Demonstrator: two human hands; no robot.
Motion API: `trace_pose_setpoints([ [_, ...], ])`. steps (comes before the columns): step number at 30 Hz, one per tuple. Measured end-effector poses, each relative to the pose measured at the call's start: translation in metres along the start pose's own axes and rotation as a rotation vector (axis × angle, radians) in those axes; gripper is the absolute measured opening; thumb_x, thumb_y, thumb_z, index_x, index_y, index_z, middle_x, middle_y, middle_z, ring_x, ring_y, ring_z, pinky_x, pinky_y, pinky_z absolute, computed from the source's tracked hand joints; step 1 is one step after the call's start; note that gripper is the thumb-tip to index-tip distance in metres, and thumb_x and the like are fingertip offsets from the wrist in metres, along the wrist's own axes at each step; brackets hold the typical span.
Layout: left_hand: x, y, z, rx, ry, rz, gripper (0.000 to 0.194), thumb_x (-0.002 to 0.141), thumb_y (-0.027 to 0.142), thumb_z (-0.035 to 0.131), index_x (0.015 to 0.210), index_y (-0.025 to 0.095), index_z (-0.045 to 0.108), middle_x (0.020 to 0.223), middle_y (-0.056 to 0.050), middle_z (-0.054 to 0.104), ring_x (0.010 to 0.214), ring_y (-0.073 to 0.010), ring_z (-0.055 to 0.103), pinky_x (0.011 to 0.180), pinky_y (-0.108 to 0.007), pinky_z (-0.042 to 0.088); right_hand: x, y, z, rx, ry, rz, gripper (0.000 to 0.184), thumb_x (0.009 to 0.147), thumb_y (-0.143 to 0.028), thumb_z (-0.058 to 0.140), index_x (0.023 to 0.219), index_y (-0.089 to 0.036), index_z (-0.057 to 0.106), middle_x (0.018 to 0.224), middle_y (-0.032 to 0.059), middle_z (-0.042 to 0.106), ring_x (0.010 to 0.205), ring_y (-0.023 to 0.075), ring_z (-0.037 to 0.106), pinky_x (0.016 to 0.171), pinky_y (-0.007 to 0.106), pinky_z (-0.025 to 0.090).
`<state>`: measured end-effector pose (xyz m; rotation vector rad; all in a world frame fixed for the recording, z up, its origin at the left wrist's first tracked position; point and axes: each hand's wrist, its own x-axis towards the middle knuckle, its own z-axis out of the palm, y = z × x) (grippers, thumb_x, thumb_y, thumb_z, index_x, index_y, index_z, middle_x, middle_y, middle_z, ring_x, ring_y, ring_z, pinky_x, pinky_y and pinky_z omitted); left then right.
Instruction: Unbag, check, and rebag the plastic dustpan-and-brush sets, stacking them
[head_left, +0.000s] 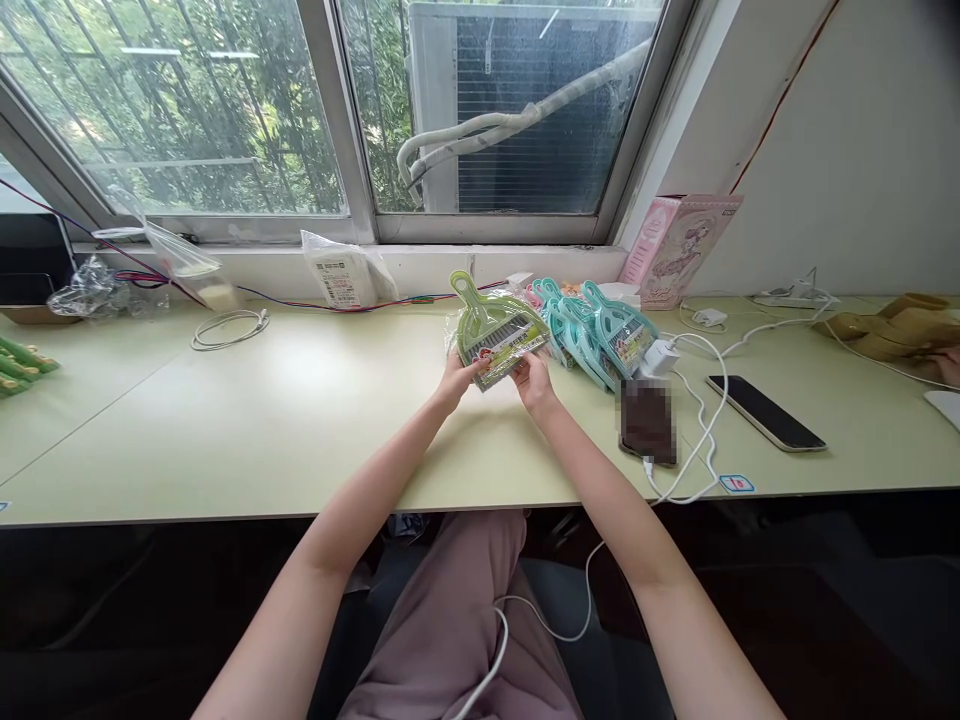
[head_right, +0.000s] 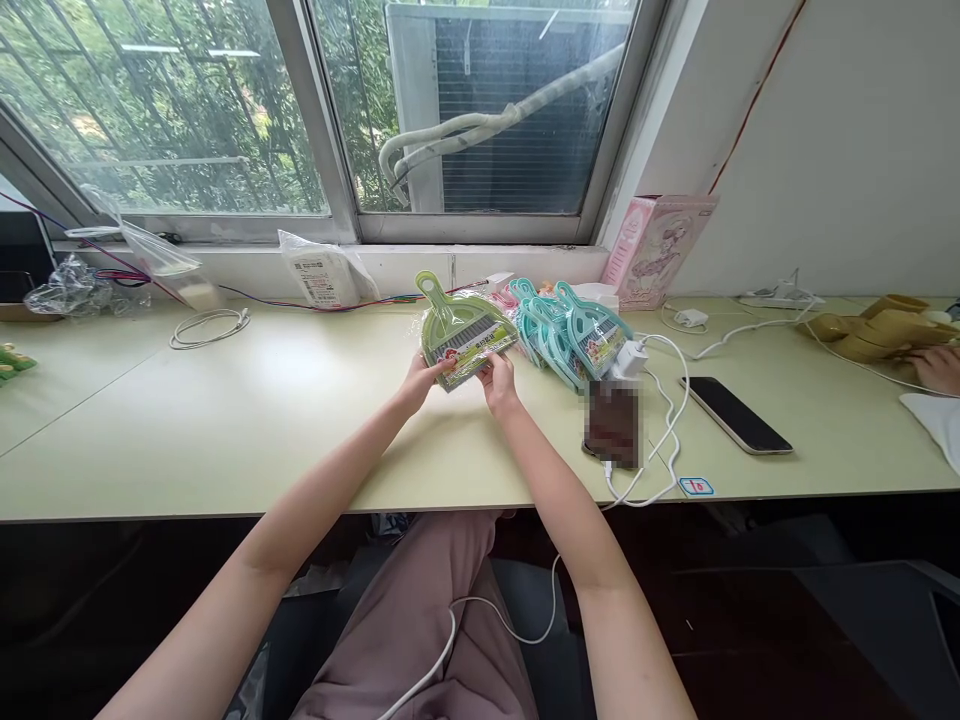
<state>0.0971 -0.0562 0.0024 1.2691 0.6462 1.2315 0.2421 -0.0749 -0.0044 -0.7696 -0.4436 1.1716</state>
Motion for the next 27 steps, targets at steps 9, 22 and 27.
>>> trace_pose_setpoints([
  [9,0.002,0.003,-0.003,0.137,-0.013,-0.049,0.064,0.058,0.04,0.084,0.112,0.016,0.06,0.094,-0.01,0.072,0.085,-0.0273,0.069,0.064,-0.032,0.054,0.002,0.003,-0.002,0.006,0.05,0.038,0.01,0.082,-0.012,0.054,0.078,-0.019,0.061,0.071,-0.0015,0.071,0.067,0.0116,0.068,0.074,0.024,0.06],
  [22,0.026,0.025,-0.101,-0.042,0.229,-0.114,0.043,0.059,0.012,0.071,0.102,0.011,0.063,0.087,-0.006,0.072,0.074,-0.017,0.067,0.067,-0.03,0.059,-0.016,-0.006,0.002,-0.875,-0.431,-0.417,0.033,0.083,-0.009,0.054,0.105,-0.025,0.072,0.118,0.0045,0.07,0.113,0.0225,0.065,0.104,0.046,0.049],
  [27,0.023,0.021,-0.127,-0.131,0.209,-0.24,0.033,0.063,0.007,0.067,0.096,0.009,0.067,0.085,-0.007,0.071,0.072,-0.0135,0.066,0.064,-0.022,0.057,-0.019,-0.01,-0.004,-1.453,-0.481,-0.836,0.072,0.078,0.005,0.049,0.139,-0.034,0.053,0.154,0.0005,0.041,0.147,0.0256,0.028,0.118,0.053,0.031],
])
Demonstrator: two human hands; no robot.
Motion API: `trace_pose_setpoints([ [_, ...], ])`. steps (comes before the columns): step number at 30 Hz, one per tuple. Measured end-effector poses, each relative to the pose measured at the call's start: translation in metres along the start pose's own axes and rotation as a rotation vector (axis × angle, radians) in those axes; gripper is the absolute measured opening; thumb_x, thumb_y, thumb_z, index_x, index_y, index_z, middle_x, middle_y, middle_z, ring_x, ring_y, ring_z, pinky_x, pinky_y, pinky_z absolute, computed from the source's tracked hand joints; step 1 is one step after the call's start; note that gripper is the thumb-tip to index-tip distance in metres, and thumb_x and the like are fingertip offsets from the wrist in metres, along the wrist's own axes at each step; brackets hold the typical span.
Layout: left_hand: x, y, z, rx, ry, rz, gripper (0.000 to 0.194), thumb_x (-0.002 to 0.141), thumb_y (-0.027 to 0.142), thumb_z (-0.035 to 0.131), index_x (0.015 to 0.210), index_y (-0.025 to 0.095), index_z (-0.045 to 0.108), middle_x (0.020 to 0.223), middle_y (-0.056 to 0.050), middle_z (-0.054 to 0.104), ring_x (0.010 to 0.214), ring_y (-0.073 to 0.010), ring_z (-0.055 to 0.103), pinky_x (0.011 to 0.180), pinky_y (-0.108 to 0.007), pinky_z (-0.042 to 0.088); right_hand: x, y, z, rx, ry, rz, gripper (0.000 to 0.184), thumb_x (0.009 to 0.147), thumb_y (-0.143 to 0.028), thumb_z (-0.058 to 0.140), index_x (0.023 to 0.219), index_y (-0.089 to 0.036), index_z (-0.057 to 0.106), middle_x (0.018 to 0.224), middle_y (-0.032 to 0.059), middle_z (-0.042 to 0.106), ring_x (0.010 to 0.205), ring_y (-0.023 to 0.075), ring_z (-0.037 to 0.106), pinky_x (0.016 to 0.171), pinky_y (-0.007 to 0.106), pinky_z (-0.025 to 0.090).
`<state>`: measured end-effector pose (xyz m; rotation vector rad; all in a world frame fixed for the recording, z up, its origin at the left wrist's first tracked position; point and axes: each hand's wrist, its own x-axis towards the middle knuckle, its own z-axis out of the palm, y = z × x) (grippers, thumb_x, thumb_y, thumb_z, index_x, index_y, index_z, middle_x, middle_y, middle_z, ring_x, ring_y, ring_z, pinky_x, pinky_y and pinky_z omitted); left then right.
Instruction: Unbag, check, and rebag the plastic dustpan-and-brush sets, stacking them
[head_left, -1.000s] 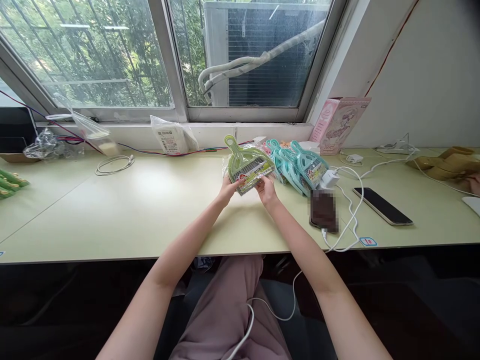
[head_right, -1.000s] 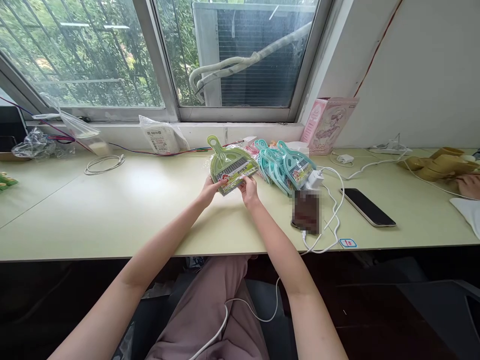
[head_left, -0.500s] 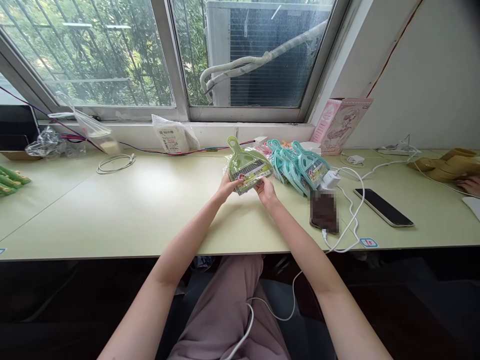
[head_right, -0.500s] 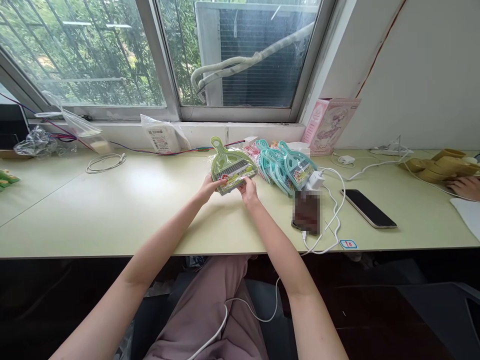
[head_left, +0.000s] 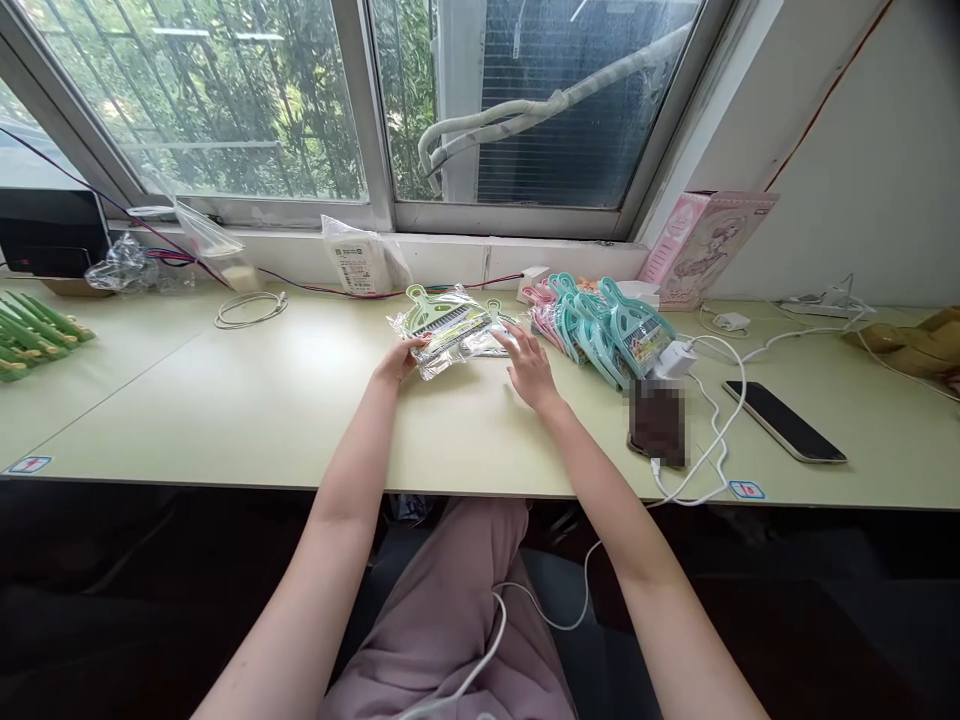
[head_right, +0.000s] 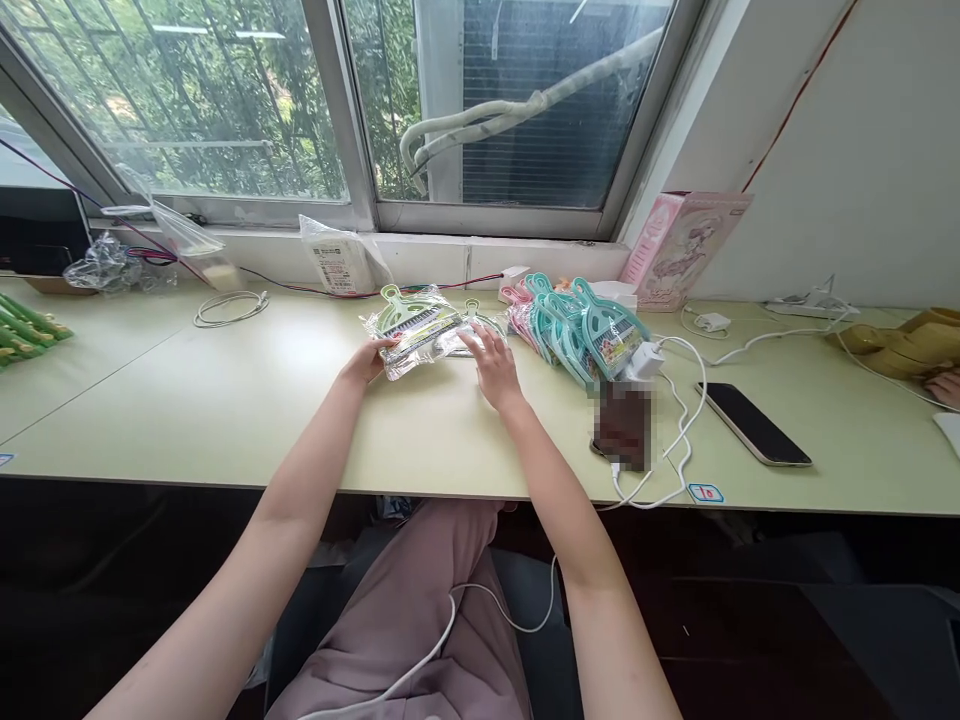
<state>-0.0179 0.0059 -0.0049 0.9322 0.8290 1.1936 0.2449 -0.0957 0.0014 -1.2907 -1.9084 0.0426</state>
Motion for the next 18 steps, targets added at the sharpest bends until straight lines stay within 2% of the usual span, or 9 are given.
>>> trace_pose_setpoints([
  [3,-0.003,-0.001,0.002,0.014,-0.036,-0.064,0.029,0.065,0.006,0.066,0.094,0.009,0.068,0.084,-0.007,0.07,0.068,-0.0129,0.065,0.062,-0.022,0.057,0.001,0.006,-0.001,-0.087,0.008,-0.04,0.072,0.081,0.0,0.054,0.144,-0.034,0.046,0.155,0.0014,0.039,0.147,0.0271,0.028,0.119,0.055,0.027],
  [7,-0.01,0.001,0.01,0.053,-0.074,-0.132,0.031,0.066,0.006,0.068,0.096,0.009,0.067,0.084,-0.007,0.07,0.067,-0.0144,0.065,0.065,-0.027,0.059,0.004,0.014,-0.005,0.006,0.066,-0.067,0.058,0.086,-0.011,0.06,0.137,-0.039,0.054,0.147,-0.0014,0.049,0.14,0.0256,0.038,0.119,0.048,0.028],
  [11,-0.012,0.0,0.011,0.089,-0.105,-0.175,0.032,0.064,0.006,0.068,0.096,0.009,0.068,0.081,-0.008,0.07,0.066,-0.0156,0.065,0.065,-0.028,0.059,0.006,0.019,-0.007,0.135,0.143,-0.059,0.035,0.085,-0.019,0.066,0.114,-0.038,0.071,0.134,-0.0018,0.06,0.129,0.0255,0.047,0.116,0.047,0.033],
  [14,-0.01,-0.002,0.009,0.102,-0.134,-0.197,0.032,0.063,0.007,0.071,0.095,0.01,0.069,0.08,-0.009,0.071,0.067,-0.0174,0.066,0.066,-0.03,0.06,0.007,0.02,-0.007,0.219,0.162,-0.022,0.018,0.084,-0.026,0.071,0.095,-0.038,0.078,0.125,-0.0022,0.066,0.122,0.0258,0.051,0.111,0.046,0.037],
  [18,-0.009,-0.001,0.008,0.116,-0.159,-0.225,0.035,0.061,0.008,0.074,0.096,0.011,0.07,0.081,-0.011,0.073,0.066,-0.0196,0.068,0.063,-0.029,0.059,0.008,0.016,-0.008,0.363,0.157,0.028,0.011,0.084,-0.03,0.07,0.087,-0.037,0.079,0.116,-0.0023,0.071,0.112,0.0252,0.057,0.107,0.046,0.04],
])
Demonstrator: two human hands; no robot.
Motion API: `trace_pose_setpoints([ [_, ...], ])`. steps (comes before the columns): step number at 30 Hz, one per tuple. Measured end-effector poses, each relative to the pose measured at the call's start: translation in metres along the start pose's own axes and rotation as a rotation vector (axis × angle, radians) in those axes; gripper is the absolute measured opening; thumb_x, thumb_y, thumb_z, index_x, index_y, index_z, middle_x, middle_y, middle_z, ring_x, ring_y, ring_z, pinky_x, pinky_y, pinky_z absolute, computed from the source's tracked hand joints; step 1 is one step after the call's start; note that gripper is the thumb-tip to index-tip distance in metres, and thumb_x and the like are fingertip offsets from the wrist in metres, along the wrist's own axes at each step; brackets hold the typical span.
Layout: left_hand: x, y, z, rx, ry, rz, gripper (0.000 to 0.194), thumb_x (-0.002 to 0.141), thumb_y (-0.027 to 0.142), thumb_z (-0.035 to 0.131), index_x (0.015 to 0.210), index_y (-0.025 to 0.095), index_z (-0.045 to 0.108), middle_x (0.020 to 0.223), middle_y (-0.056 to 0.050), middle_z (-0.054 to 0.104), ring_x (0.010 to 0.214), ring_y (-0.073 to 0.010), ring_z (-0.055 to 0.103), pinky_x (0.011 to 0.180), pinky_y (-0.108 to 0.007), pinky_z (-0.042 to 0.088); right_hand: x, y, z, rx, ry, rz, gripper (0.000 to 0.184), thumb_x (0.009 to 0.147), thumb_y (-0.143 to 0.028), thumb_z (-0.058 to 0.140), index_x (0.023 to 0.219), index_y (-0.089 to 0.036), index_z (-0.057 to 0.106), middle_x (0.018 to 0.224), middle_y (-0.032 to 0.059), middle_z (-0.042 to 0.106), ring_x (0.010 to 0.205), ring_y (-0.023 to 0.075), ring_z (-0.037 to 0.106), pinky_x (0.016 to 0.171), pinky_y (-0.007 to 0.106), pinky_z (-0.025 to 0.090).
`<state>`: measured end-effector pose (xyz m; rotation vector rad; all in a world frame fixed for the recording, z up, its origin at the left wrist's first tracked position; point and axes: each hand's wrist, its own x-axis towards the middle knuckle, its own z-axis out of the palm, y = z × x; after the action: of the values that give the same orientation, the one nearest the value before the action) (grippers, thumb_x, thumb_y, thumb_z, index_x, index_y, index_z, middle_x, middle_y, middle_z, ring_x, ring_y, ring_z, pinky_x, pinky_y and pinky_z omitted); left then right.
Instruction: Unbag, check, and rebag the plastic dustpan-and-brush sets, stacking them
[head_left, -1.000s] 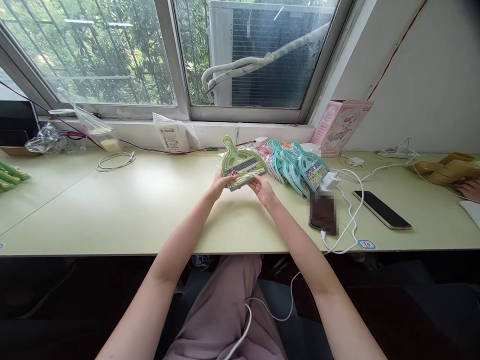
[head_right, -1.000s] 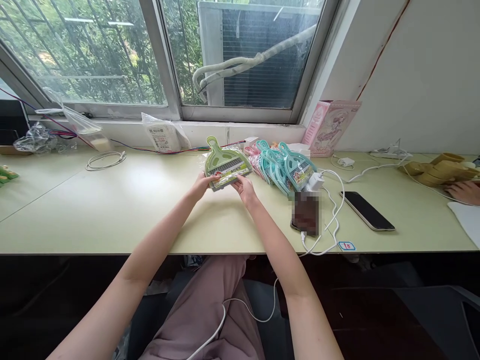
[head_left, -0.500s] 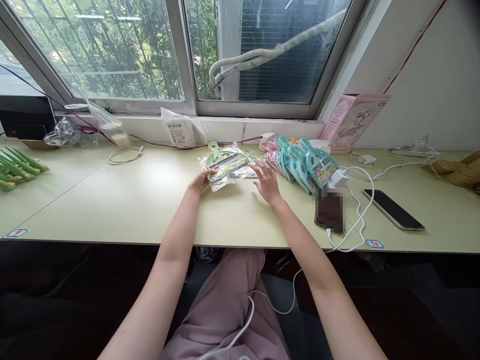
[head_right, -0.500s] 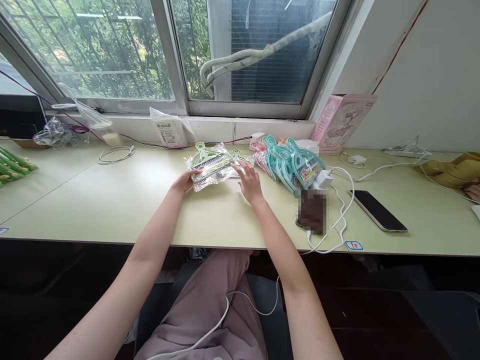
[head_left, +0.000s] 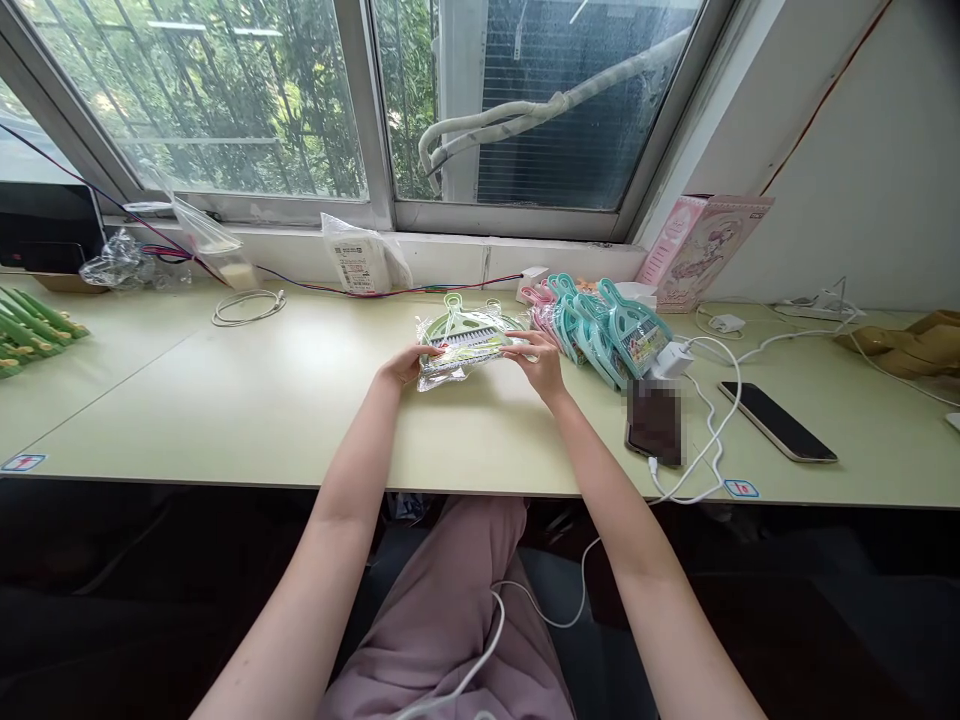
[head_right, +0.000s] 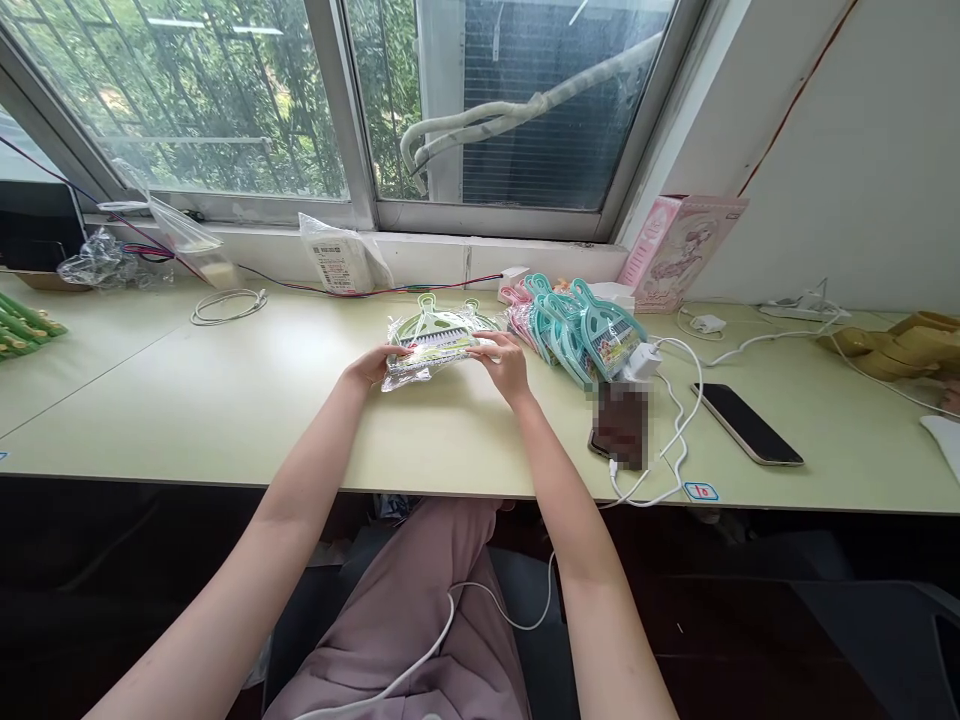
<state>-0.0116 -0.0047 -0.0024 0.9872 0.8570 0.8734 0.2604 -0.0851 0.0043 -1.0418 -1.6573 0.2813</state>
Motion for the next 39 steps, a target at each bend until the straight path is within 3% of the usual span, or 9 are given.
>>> trace_pose_setpoints([
  [5,-0.002,0.003,0.002,0.052,-0.036,-0.038,0.038,0.064,0.009,0.075,0.101,0.01,0.069,0.084,-0.013,0.073,0.068,-0.0213,0.07,0.066,-0.031,0.061,0.0,-0.005,0.003,0.125,0.044,0.085,0.01,0.084,-0.033,0.069,0.085,-0.033,0.079,0.104,-0.0005,0.074,0.106,0.0243,0.061,0.107,0.043,0.039],
  [11,0.0,-0.001,0.011,0.057,-0.137,-0.059,0.038,0.066,0.008,0.076,0.103,0.011,0.066,0.089,-0.012,0.072,0.071,-0.0219,0.07,0.066,-0.036,0.064,-0.002,0.004,0.003,0.006,0.14,0.122,0.012,0.084,-0.033,0.068,0.083,-0.031,0.079,0.089,0.001,0.073,0.086,0.0219,0.062,0.097,0.038,0.044],
  [16,0.002,-0.004,0.022,0.085,-0.198,-0.034,0.032,0.067,0.011,0.078,0.098,0.008,0.068,0.091,-0.013,0.072,0.066,-0.0183,0.067,0.06,-0.032,0.063,-0.004,0.003,0.003,-0.019,0.262,0.139,0.016,0.086,-0.038,0.064,0.086,-0.03,0.078,0.092,0.003,0.072,0.101,0.0258,0.056,0.105,0.042,0.039],
  [23,-0.003,-0.002,0.034,0.124,-0.247,0.036,0.04,0.065,0.016,0.082,0.103,0.011,0.069,0.099,-0.015,0.072,0.077,-0.021,0.068,0.07,-0.039,0.064,-0.004,-0.004,0.001,-0.069,0.375,0.126,0.019,0.083,-0.042,0.066,0.088,-0.027,0.078,0.133,0.005,0.053,0.127,0.029,0.044,0.116,0.048,0.031],
  [28,-0.007,0.001,0.041,0.14,-0.27,0.058,0.04,0.067,0.018,0.082,0.103,0.01,0.068,0.099,-0.014,0.071,0.075,-0.0199,0.068,0.071,-0.04,0.064,-0.006,-0.006,0.002,-0.007,0.396,0.127,0.022,0.087,-0.041,0.061,0.094,-0.028,0.077,0.14,0.0038,0.047,0.125,0.0258,0.048,0.11,0.043,0.042],
  [32,-0.009,0.001,0.047,0.212,-0.294,0.042,0.039,0.069,0.018,0.08,0.105,0.012,0.066,0.101,-0.012,0.071,0.08,-0.0206,0.069,0.078,-0.044,0.064,-0.003,0.007,0.001,-0.019,0.351,0.1,0.024,0.088,-0.037,0.059,0.1,-0.023,0.075,0.145,0.0072,0.042,0.119,0.0224,0.056,0.109,0.039,0.045],
  [35,-0.008,-0.003,0.054,0.263,-0.32,0.01,0.044,0.067,0.018,0.081,0.107,0.012,0.066,0.103,-0.012,0.072,0.082,-0.0216,0.07,0.075,-0.04,0.064,0.001,0.028,-0.003,-0.009,0.318,0.149,0.036,0.086,-0.038,0.062,0.117,-0.02,0.068,0.148,0.0117,0.038,0.122,0.0225,0.056,0.111,0.04,0.043],
  [39,-0.006,-0.009,0.057,0.26,-0.31,0.004,0.046,0.066,0.02,0.081,0.108,0.011,0.066,0.103,-0.013,0.072,0.082,-0.0212,0.07,0.068,-0.032,0.063,0.002,0.058,-0.005,0.064,0.266,0.313,0.084,0.079,-0.05,0.069,0.149,-0.02,0.034,0.151,0.0183,0.039,0.133,0.0277,0.049,0.109,0.047,0.044],
])
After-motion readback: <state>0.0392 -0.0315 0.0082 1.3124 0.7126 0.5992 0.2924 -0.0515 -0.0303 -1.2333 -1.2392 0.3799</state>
